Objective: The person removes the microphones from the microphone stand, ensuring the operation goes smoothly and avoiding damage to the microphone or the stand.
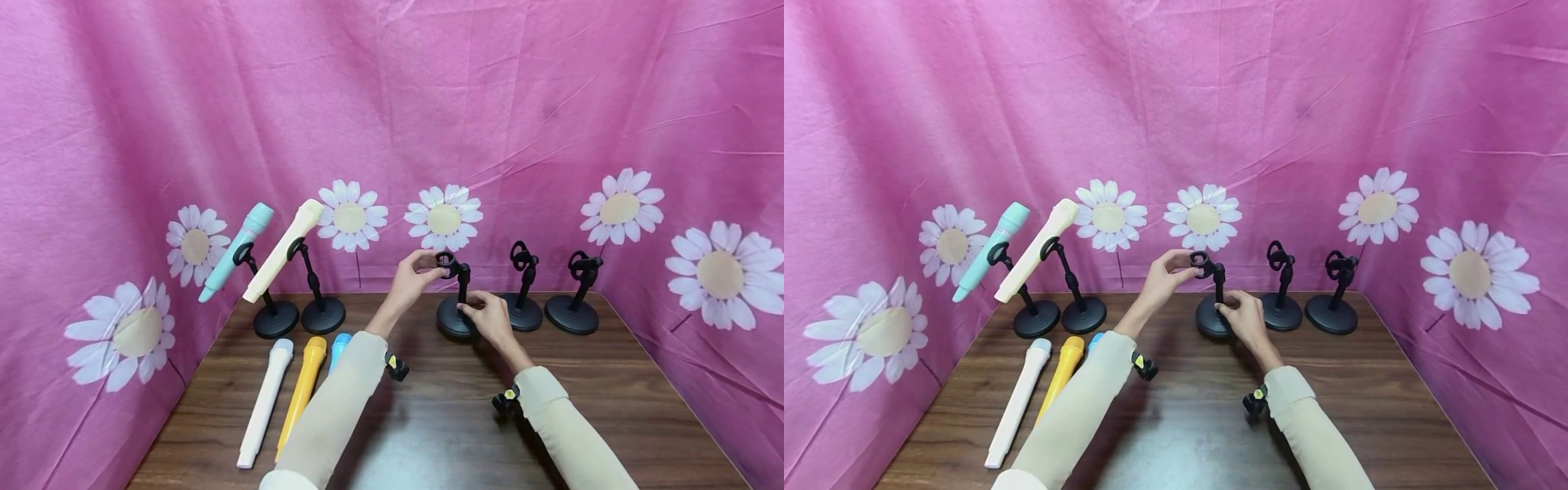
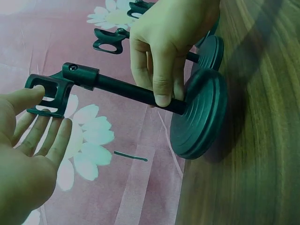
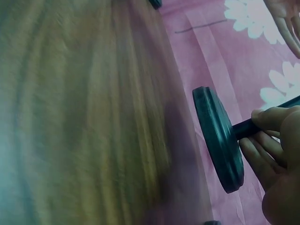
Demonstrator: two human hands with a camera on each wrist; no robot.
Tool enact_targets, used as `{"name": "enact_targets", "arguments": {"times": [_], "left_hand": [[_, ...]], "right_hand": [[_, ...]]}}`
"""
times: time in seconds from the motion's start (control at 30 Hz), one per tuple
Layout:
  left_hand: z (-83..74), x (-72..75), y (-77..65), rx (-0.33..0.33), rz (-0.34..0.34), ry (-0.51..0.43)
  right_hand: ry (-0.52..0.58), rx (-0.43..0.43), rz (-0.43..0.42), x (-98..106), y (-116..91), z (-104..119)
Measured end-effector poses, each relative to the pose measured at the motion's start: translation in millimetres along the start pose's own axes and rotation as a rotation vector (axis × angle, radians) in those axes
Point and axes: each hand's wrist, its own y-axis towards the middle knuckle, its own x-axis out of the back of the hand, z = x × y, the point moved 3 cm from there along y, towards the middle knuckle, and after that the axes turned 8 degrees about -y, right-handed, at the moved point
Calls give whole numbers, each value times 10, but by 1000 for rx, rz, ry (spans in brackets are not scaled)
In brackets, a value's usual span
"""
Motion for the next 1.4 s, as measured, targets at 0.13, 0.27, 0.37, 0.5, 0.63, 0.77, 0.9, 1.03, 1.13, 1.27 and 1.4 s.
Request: {"name": "enact_targets", "arguments": {"times": [0.13,0.27,0.37,0.5,0.63,0.77,0.9,1.03,1.13,1.27,1.4], "left_hand": [[33,-31,91,13,-6,-5],[77,-62,162,28,-16,-15],[117,-88,201,34,-12,-31],[169,-100,234,42,-23,-44],[210,-104,252,50,-38,-22],[249,-120,274,47,-32,0],[274,-148,298,33,-27,11],[289,-180,314,30,-19,29],[286,-193,316,35,-15,40],[266,-198,301,47,-6,46],[221,-171,295,52,7,41]], "right_hand": [[-24,-11,0,-5,92,-49],[-27,-40,11,-19,156,-108],[-34,-69,16,-37,189,-160],[-41,-91,16,-71,226,-211],[-56,-109,18,-112,251,-254],[-72,-120,21,-146,257,-289],[-74,-128,21,-164,249,-315],[-71,-146,22,-166,234,-341],[-68,-153,31,-163,224,-359],[-72,-160,44,-152,210,-378],[-80,-170,44,-145,201,-367]]}}
